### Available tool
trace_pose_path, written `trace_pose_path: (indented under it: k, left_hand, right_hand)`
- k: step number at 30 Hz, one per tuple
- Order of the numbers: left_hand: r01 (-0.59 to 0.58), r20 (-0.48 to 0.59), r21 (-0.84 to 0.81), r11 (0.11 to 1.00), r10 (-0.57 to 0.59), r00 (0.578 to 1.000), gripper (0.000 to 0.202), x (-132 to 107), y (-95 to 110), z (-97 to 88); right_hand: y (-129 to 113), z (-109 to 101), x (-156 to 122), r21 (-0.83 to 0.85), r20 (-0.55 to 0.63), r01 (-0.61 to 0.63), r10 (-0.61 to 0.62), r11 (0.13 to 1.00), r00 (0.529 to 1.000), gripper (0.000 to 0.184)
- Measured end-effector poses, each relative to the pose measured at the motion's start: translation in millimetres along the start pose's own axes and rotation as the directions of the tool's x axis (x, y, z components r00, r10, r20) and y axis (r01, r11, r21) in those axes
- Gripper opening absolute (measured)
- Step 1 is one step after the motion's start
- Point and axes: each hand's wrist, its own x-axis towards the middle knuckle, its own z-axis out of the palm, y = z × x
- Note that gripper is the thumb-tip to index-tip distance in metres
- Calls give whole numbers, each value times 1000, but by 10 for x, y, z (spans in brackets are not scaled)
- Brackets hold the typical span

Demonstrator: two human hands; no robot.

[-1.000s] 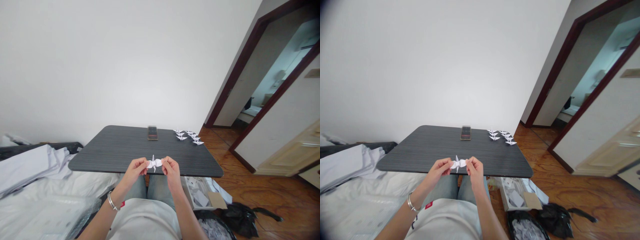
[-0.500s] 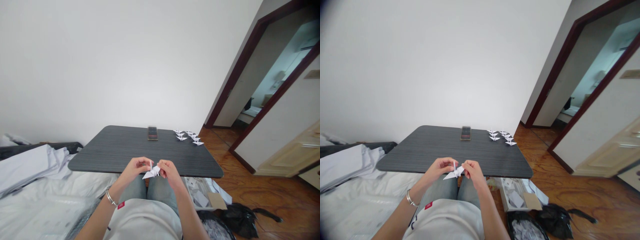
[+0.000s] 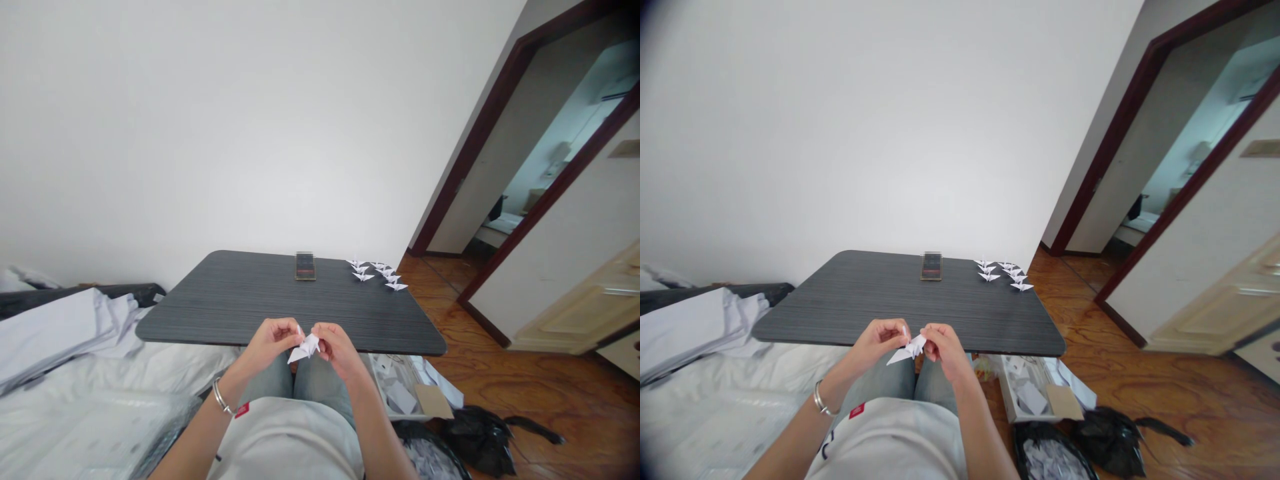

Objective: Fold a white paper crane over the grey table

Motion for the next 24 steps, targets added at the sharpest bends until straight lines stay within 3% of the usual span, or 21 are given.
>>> trace_pose_path:
  k: [3, 6, 12, 17, 21, 24]
  left_hand:
    - [-48, -43, 21, 999, 49, 998, 23, -1, -17, -8]
    - [-75, -90, -14, 997, 73, 993, 24, 1, -54, -24]
    - [-31, -81, -186, 982, 16, 997, 29, 3, -80, -14]
    - [6, -50, -281, 960, -21, 999, 33, 10, -111, 7]
    - [24, -26, -331, 943, -35, 999, 34, 14, -142, 11]
    - [-8, -17, -280, 960, 3, 1000, 31, 3, -125, 3]
  right_hand:
    - [21, 7, 7, 2, -38, 25, -24, 1000, 999, 31]
    - [30, 11, 4, -21, -94, 147, -148, 989, 984, 21]
    - [-5, 34, -73, -275, -53, 431, -461, 860, 886, 16]
    - [-32, 46, -110, -431, -12, 483, -540, 763, 842, 5]
    - [-19, 41, -102, -418, -24, 507, -567, 754, 823, 9]
    - [1, 36, -90, -381, -83, 498, -566, 779, 820, 10]
